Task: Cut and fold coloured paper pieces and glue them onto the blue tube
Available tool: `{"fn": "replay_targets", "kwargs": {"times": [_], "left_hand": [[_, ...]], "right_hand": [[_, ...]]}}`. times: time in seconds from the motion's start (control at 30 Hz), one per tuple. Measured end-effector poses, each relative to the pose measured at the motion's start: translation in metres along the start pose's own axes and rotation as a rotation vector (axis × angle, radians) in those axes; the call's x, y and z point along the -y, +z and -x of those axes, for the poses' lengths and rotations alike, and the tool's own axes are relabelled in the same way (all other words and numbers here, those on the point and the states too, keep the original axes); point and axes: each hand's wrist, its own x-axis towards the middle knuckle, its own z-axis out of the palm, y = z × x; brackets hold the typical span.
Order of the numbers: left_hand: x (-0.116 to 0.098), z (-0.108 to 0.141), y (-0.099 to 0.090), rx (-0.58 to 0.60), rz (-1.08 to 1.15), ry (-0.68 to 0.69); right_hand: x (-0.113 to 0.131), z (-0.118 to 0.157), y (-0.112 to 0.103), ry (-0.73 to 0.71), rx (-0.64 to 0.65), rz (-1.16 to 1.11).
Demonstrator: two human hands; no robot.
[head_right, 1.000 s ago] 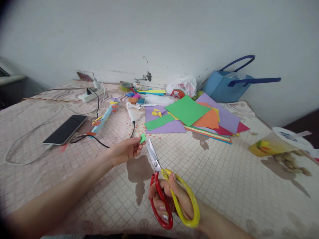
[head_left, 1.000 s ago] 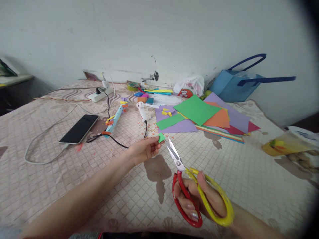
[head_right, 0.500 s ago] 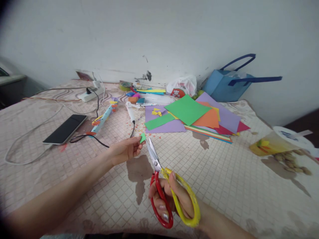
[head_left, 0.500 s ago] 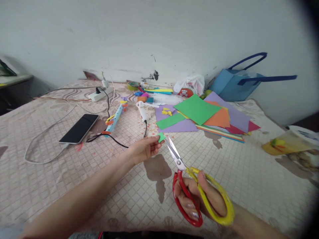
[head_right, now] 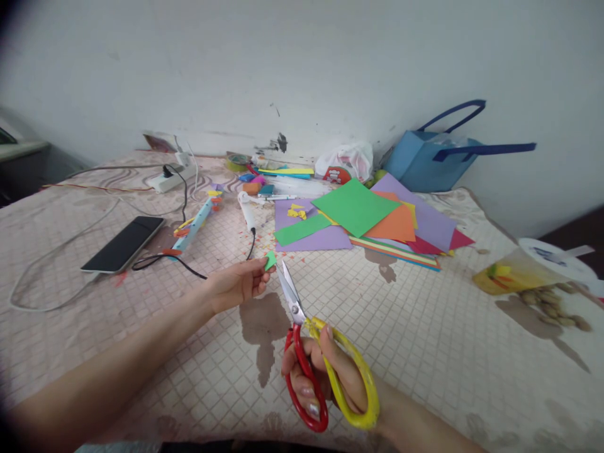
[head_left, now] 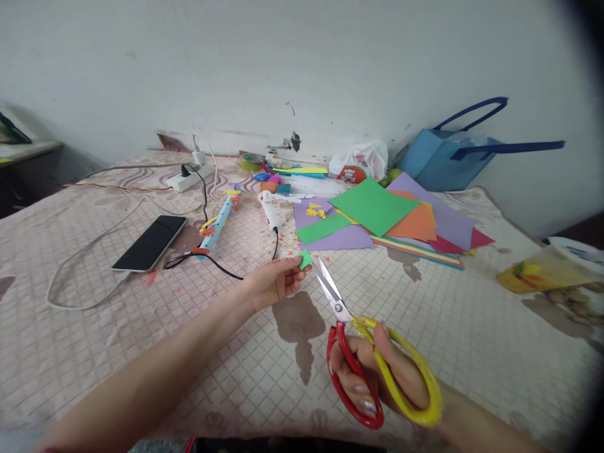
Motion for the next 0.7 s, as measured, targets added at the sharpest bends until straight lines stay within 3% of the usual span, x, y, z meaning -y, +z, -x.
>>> {"fn": "replay_targets", "kwargs": {"times": [0.7], "left_hand": [[0.0022,-0.0017,-0.0009,-0.012,-0.041,0.031]], "right_hand": [[0.0010,0.0016,-0.0009,0.033,-0.015,0.009]]}}
